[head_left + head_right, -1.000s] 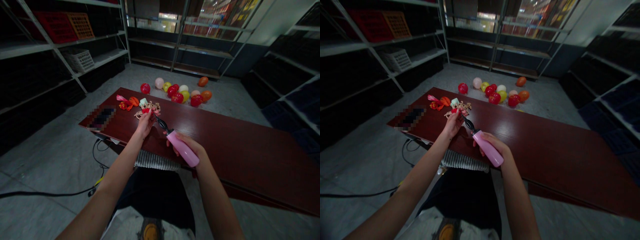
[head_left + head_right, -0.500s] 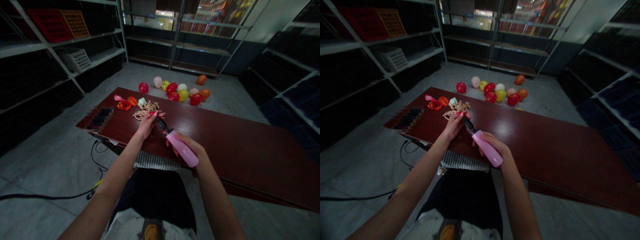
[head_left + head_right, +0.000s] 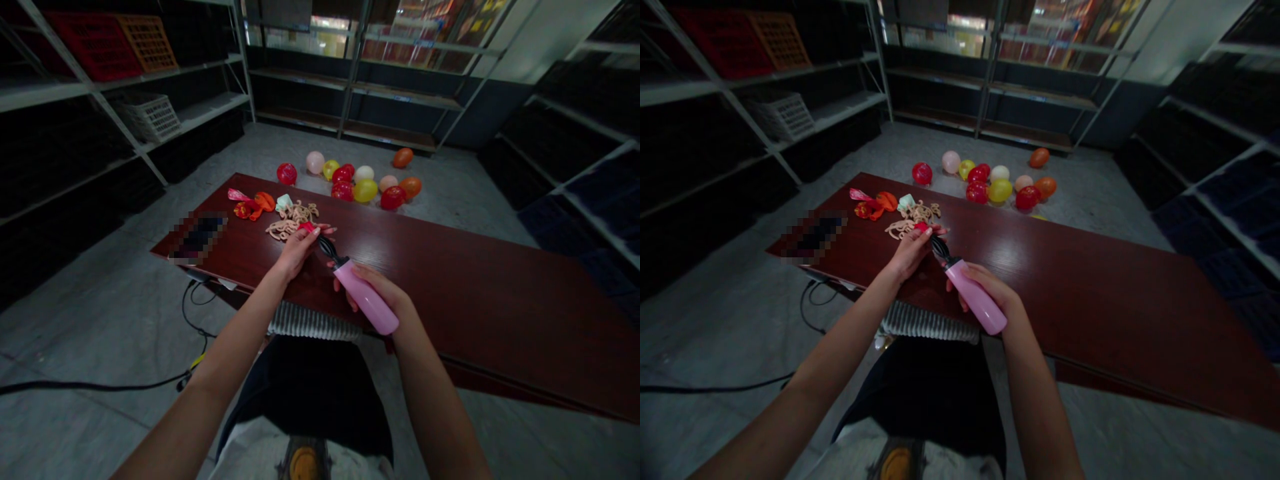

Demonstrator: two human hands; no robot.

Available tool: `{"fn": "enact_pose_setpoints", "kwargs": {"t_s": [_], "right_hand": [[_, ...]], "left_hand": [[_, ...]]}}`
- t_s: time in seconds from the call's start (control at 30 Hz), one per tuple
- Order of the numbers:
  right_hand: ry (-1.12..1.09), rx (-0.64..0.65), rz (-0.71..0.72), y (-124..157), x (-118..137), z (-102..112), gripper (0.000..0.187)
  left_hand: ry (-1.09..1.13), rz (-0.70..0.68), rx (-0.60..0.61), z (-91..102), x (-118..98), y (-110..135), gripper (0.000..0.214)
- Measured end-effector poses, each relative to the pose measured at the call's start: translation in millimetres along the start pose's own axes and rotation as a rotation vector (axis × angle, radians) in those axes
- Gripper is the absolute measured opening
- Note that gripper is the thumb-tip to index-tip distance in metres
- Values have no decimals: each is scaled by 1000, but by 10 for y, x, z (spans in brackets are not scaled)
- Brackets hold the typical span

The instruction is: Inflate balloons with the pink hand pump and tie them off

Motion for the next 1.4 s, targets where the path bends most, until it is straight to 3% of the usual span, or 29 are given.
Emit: {"fn": "enact_pose_setpoints", "kwargs": {"t_s": [0.2,0.47,0.57,0.7,0.87,1.0,1.13,1.23,1.4], "right_hand": [[-5,7,-1,9,6,-2,50],[10,-3,18,1,9,-2,46],[51,-5,31,-5,23,-24,42],[63,-17,48,-18,20,-32,41],[57,0,52,-82,-68,16,45],[104,-7,35,-108,-103,20,49],[189,-15,-2,-54,-107,-48,60],[291,-76,2,-7,-108,-58,67],[548,-203,98,-25,-21,-43,52]], "left_hand": [[-46,36,21,-45,-4,45,19],[-64,115,184,-64,69,70,35],[26,203,180,-83,59,80,42],[198,287,112,-177,9,113,47],[391,283,-61,-318,34,139,38],[430,289,-278,-374,56,151,39],[400,212,-490,-323,-79,150,49],[379,133,-492,-271,-243,92,50],[365,57,-492,-132,-491,-17,56]]}}
Point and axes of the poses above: each hand's wrist, its own y-axis away from the middle knuckle, its own z-axis out of the back of the hand, x = y × z, the point moved 6 cm from there along -y, towards the middle knuckle, and after that the axes turned 6 degrees about -x, right-handed, at the moved point
